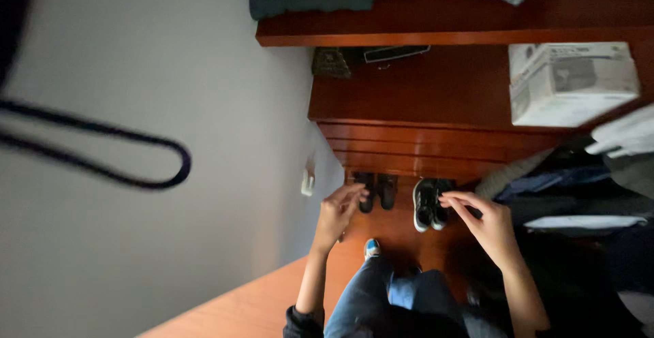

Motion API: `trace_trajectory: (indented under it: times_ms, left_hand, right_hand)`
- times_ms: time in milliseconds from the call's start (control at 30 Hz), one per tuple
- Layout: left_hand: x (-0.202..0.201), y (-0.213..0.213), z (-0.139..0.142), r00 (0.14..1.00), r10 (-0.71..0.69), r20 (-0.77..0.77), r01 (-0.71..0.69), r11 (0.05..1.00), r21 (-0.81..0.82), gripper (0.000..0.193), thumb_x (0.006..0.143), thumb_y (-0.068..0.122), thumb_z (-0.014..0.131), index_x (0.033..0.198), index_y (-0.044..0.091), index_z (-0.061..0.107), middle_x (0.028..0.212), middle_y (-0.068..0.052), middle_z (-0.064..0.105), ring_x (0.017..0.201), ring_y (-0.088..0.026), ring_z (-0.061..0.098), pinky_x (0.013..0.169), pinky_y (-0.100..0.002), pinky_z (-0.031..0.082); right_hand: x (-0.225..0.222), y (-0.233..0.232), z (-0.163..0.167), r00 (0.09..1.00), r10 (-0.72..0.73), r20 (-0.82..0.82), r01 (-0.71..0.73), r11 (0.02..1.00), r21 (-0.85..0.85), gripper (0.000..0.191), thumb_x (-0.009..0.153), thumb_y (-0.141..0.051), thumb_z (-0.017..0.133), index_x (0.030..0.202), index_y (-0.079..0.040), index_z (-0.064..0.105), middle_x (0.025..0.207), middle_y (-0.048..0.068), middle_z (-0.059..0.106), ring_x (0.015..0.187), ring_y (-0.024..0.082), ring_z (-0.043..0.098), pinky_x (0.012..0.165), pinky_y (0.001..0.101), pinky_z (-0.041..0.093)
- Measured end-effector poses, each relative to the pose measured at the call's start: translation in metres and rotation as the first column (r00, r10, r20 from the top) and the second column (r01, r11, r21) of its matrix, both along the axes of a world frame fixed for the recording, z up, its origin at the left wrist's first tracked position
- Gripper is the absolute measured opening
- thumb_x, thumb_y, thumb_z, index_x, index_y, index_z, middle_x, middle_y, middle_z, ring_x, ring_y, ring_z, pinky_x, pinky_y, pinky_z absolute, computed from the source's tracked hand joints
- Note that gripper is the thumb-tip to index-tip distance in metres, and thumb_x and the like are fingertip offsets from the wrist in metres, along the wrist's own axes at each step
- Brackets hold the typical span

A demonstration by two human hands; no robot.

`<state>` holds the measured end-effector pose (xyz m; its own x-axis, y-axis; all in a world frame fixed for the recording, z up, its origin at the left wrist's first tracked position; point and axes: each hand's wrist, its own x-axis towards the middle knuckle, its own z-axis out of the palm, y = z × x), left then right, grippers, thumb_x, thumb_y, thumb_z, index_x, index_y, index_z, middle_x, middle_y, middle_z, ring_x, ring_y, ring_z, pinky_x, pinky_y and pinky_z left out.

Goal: The person removes medical supply boxes, bottles, and other items from a bedroom shelf and carries them to a nearby table. They then carry items back and rearrange them on the shelf, including placing a speaker and other objects in new positions.

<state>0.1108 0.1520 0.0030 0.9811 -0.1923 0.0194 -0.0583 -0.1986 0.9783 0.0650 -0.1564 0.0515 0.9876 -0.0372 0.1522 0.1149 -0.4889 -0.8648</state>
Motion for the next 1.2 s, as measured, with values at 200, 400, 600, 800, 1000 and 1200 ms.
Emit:
trace_trajectory:
  times_ms: [200, 400, 600, 800, 1000, 1200]
  left_hand:
    - [0.081, 0.002, -0.040, 0.944, 0.140, 0.299, -0.169, 0.983, 0.072, 0.020, 0.099, 0.006, 0.068, 0.118, 0.002, 0.072, 0.108, -0.009, 0.078, 0.097, -0.018, 0.077, 0.082, -0.030, 0.060]
    - [0.138, 0.001, -0.101, 0.865, 0.344, 0.364, -0.418, 0.897, 0.145, 0.019, 0.096, 0.009, 0.070, 0.113, 0.003, 0.074, 0.103, -0.010, 0.078, 0.085, -0.019, 0.075, 0.077, -0.032, 0.058]
    - [0.198, -0.011, -0.132, 0.703, 0.451, 0.550, -0.505, 0.861, -0.061, 0.019, 0.102, 0.009, 0.065, 0.119, 0.004, 0.071, 0.117, -0.010, 0.076, 0.106, -0.022, 0.075, 0.098, -0.033, 0.058]
    - [0.293, -0.018, -0.126, 0.552, 0.472, 0.688, -0.479, 0.854, -0.201, 0.047, 0.108, 0.021, 0.065, 0.147, -0.003, 0.050, 0.148, -0.020, 0.060, 0.141, -0.030, 0.059, 0.120, -0.040, 0.047]
    - [0.408, -0.021, -0.098, 0.383, 0.414, 0.826, -0.475, 0.855, -0.208, 0.062, 0.108, 0.030, 0.067, 0.150, -0.008, 0.041, 0.150, -0.029, 0.051, 0.143, -0.042, 0.051, 0.123, -0.044, 0.040]
    - [0.437, -0.043, -0.086, 0.352, 0.507, 0.787, -0.673, 0.721, -0.164, 0.044, 0.106, 0.030, 0.060, 0.130, -0.006, 0.058, 0.106, -0.025, 0.071, 0.093, -0.041, 0.069, 0.096, -0.051, 0.052]
  right_hand:
    - [0.091, 0.013, -0.064, 0.982, 0.085, 0.166, -0.062, 0.989, -0.138, 0.022, 0.098, -0.014, 0.068, 0.116, -0.006, 0.075, 0.113, 0.009, 0.078, 0.105, 0.019, 0.076, 0.089, 0.0319, 0.059]
    - [0.199, 0.028, -0.159, 0.882, 0.089, 0.462, 0.066, 0.949, -0.309, 0.023, 0.101, -0.014, 0.071, 0.123, -0.006, 0.075, 0.127, 0.009, 0.073, 0.117, 0.025, 0.072, 0.103, 0.0379, 0.059]
    - [0.238, 0.035, -0.228, 0.752, 0.062, 0.656, 0.296, 0.858, -0.420, 0.016, 0.101, -0.011, 0.077, 0.116, -0.007, 0.079, 0.123, 0.008, 0.076, 0.119, 0.023, 0.073, 0.105, 0.0408, 0.059]
    - [0.248, 0.039, -0.254, 0.656, 0.015, 0.754, 0.409, 0.833, -0.373, 0.004, 0.103, -0.010, 0.080, 0.105, -0.008, 0.082, 0.113, 0.004, 0.080, 0.110, 0.018, 0.076, 0.098, 0.0370, 0.061]
    - [0.256, 0.036, -0.266, 0.623, 0.026, 0.782, 0.408, 0.842, -0.353, 0.005, 0.102, -0.012, 0.079, 0.105, -0.009, 0.082, 0.111, 0.003, 0.080, 0.107, 0.017, 0.077, 0.097, 0.0363, 0.061]
    - [0.261, 0.034, -0.270, 0.632, -0.010, 0.775, 0.384, 0.873, -0.302, 0.005, 0.102, -0.013, 0.078, 0.104, -0.009, 0.081, 0.111, 0.003, 0.080, 0.106, 0.017, 0.077, 0.096, 0.0361, 0.063]
